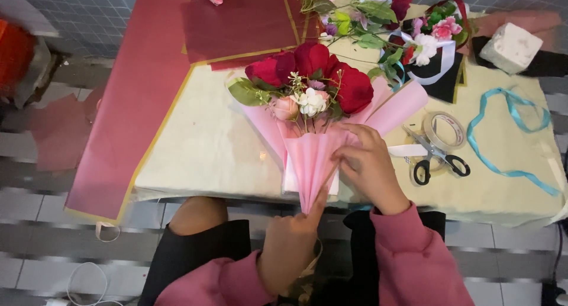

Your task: The person wraps a bouquet of red and white flowers in pink paper, folding and taping the paper around the stems. They then add a second layer of pink paper to the bouquet, securing it with tape.

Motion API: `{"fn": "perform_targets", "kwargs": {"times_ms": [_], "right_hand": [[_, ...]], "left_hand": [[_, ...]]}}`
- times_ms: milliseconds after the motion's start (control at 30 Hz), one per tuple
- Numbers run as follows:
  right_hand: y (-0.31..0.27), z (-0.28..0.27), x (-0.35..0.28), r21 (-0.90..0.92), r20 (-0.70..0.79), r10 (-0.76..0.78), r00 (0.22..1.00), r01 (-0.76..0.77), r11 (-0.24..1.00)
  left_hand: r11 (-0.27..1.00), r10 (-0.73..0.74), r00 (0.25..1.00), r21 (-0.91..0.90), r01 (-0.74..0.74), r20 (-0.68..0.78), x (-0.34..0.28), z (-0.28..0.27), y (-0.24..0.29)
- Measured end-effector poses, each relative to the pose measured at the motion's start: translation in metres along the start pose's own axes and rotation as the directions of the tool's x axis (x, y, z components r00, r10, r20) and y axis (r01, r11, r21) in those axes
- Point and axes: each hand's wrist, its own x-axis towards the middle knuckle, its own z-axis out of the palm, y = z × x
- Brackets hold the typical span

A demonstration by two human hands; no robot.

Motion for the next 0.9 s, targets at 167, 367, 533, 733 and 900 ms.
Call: {"fn": "perform_targets", "kwargs": {"times_ms": [167, 367, 533, 733, 900], "right_hand": [[0.001, 0.0, -0.003, -0.053, 0.001, 0.159, 0.987, -0.159, 0.986], [0.008, 0.001, -0.006, -0.194, -0.028, 0.153, 0.988, -0.156, 0.969], [0.006, 0.007, -0.004, -0.295, -0.149, 0.148, 0.978, -0.187, 0.937], [0.006, 0.008, -0.002, -0.33, -0.195, 0.088, 0.977, -0.15, 0.932], [-0.012, 0.008, 0.0, -0.19, -0.058, -0.126, 0.99, 0.113, 0.975]], "left_hand": [[0.995, -0.025, 0.998, 0.1, 0.02, 0.053, -0.002, 0.004, -0.007], [0.995, 0.001, 0.999, 0.101, 0.003, -0.047, 0.002, 0.0, -0.009], [0.982, 0.001, 0.999, 0.187, 0.006, -0.034, 0.003, 0.004, -0.005], [0.967, 0.01, 0.997, 0.253, 0.011, -0.082, 0.003, 0.01, -0.004], [0.967, -0.01, 0.995, 0.252, 0.034, -0.094, 0.007, 0.006, -0.004]]}}
